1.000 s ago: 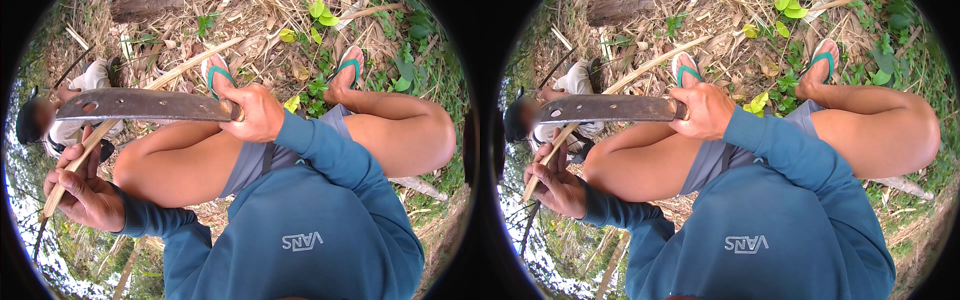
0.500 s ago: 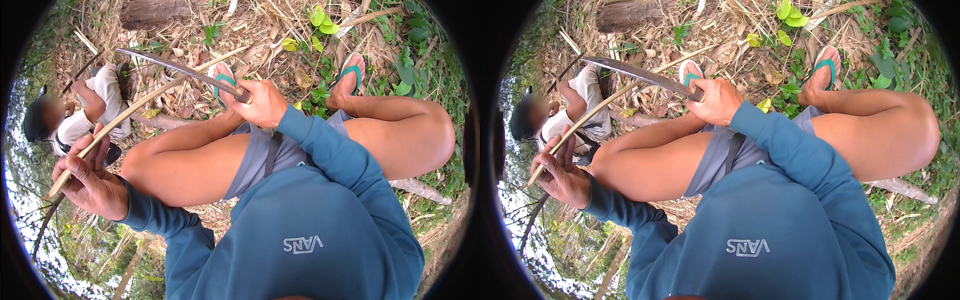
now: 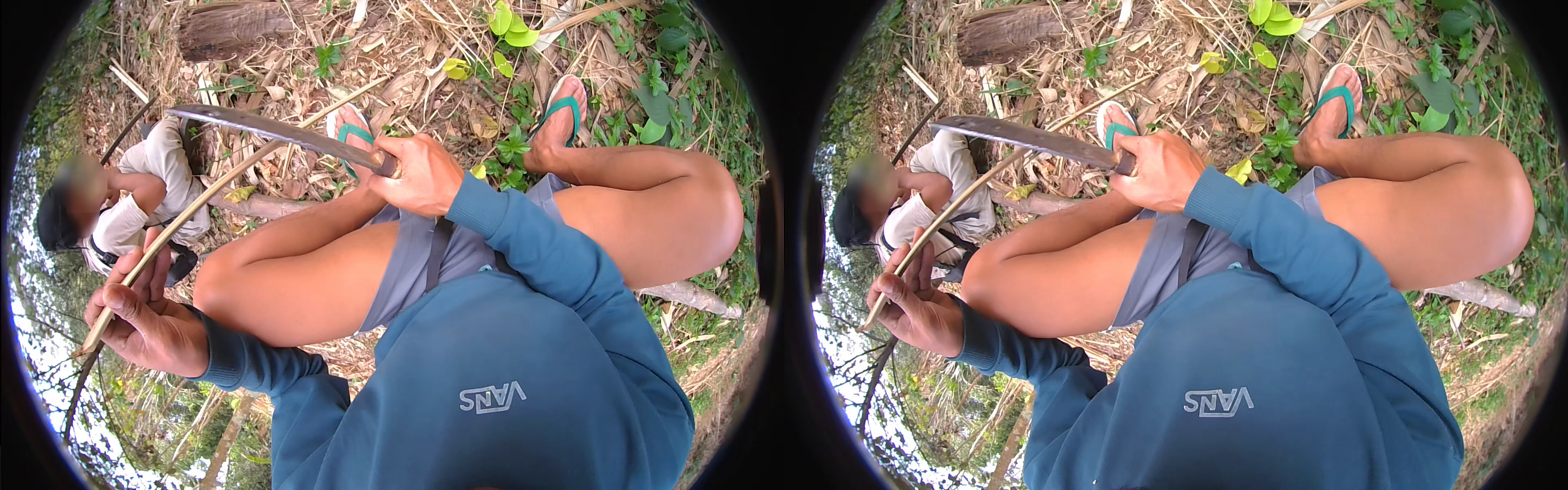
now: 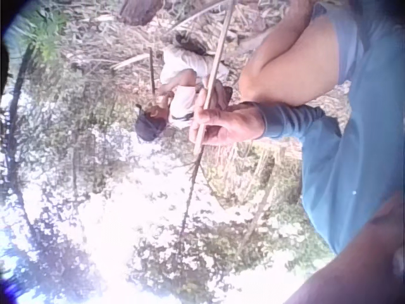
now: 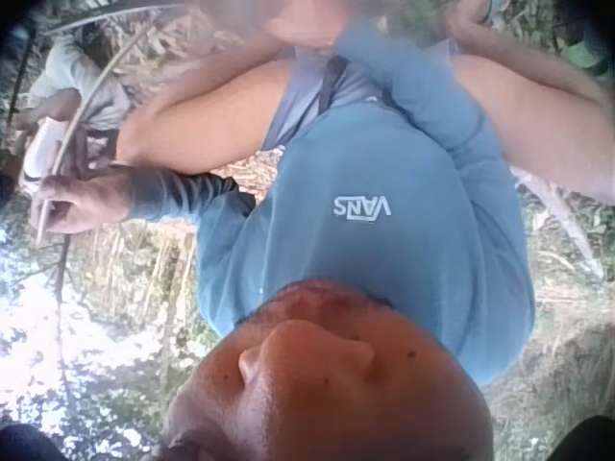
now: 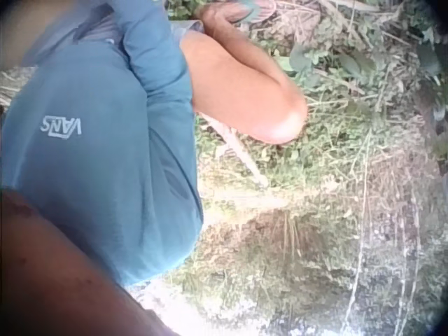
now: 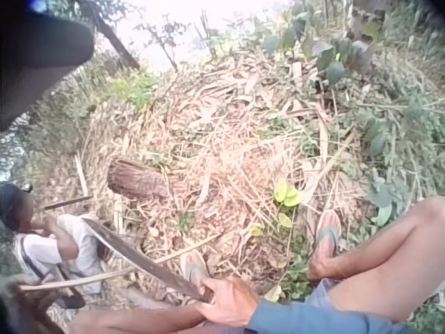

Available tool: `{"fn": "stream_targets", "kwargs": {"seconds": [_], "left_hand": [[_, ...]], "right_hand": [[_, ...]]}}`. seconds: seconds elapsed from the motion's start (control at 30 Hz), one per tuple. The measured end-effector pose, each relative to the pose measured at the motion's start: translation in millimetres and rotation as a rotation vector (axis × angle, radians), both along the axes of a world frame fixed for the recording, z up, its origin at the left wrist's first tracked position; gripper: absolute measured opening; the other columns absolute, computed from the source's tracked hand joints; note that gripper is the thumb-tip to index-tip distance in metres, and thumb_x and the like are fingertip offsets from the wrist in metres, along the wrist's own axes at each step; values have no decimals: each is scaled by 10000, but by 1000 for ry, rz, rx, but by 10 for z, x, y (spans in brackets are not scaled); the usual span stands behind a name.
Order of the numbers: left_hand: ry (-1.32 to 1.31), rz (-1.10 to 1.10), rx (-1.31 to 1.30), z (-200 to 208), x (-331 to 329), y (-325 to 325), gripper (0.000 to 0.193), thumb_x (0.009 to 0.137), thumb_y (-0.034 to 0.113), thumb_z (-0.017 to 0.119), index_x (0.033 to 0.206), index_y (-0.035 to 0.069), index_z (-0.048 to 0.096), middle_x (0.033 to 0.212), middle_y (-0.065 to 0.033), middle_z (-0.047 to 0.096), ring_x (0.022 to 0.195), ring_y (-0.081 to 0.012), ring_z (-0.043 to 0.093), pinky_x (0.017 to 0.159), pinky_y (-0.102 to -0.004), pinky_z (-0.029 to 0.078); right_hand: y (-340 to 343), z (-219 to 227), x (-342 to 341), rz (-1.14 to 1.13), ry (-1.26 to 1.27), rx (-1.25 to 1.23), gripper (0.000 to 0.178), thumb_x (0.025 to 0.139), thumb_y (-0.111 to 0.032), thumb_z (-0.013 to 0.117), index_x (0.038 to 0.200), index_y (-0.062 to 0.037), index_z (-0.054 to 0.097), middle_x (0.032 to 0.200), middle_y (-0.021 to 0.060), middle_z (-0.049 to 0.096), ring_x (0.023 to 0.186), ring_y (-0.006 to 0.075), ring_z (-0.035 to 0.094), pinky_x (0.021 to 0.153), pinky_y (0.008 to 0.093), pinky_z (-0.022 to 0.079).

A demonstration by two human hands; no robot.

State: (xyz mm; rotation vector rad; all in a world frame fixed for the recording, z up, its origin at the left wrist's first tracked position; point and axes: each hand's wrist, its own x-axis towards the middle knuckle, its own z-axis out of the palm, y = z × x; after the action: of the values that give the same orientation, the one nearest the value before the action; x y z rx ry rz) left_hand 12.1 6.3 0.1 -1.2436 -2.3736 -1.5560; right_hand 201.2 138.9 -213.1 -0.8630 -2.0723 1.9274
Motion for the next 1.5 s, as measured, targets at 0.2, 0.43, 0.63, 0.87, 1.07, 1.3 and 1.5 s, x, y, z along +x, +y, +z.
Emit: {"fn": "stream_targets", "kwargs": {"seconds": [0.2, 0.43, 0.63, 0.87, 1.07, 1.3, 1.5], "left_hand": [[-10, 43, -51, 31, -55, 130, 249, 1001, 230, 502, 1021, -5, 424, 934, -274, 641, 876, -398, 691, 680, -381, 643], [-15, 95, -75, 9, -1, 52, 243, 1010, 229, 482, 1006, -9, 436, 958, -272, 641, 901, -403, 686, 723, -414, 633], [-38, 88, -83, 63, -100, 133, 234, 1011, 229, 479, 1009, 5, 414, 981, -256, 631, 917, -398, 683, 748, -414, 629], [-135, -26, -75, 16, -127, -79, 205, 1031, 215, 410, 1057, 11, 418, 1056, -270, 615, 1028, -444, 634, 800, -416, 621], [-97, -83, -82, 61, -48, -63, 203, 1024, 218, 427, 1074, 22, 411, 1061, -269, 605, 1035, -460, 622, 835, -421, 615], [-80, -103, -75, 41, -14, -72, 233, 1020, 231, 426, 1075, 9, 378, 1060, -273, 587, 1030, -488, 611, 808, -435, 625], [-65, -74, -107, 81, -53, 24, 232, 1020, 235, 434, 1089, 16, 398, 1039, -268, 601, 1027, -472, 620, 812, -425, 623]], "right_hand": [[85, -581, -69, -97, -218, -35, 313, 741, -322, 628, 761, -10, 637, 708, 239, 629, 680, 415, 625, 682, 462, 503], [-2, -580, -11, -50, -179, 6, 312, 727, -304, 609, 830, -10, 626, 695, 244, 607, 685, 413, 619, 670, 474, 489], [428, -1482, 128, -70, -584, 15, 350, 737, -357, 604, 835, -31, 686, 824, 240, 670, 843, 381, 657, 814, 451, 510], [113, -592, -125, -40, -203, 29, 310, 728, -301, 594, 783, 3, 615, 675, 221, 599, 638, 380, 595, 644, 445, 480], [-55, -77, -140, 11, 114, 70, 249, 702, -218, 682, 818, -5, 626, 649, 206, 585, 617, 372, 606, 589, 415, 470], [45, -96, -60, 16, -40, 9, 281, 699, -241, 673, 808, 9, 605, 616, 213, 563, 580, 390, 585, 558, 416, 460], [32, -382, -109, -53, -66, 4, 240, 712, -233, 657, 794, -11, 616, 618, 192, 582, 598, 377, 593, 586, 416, 472]]}}
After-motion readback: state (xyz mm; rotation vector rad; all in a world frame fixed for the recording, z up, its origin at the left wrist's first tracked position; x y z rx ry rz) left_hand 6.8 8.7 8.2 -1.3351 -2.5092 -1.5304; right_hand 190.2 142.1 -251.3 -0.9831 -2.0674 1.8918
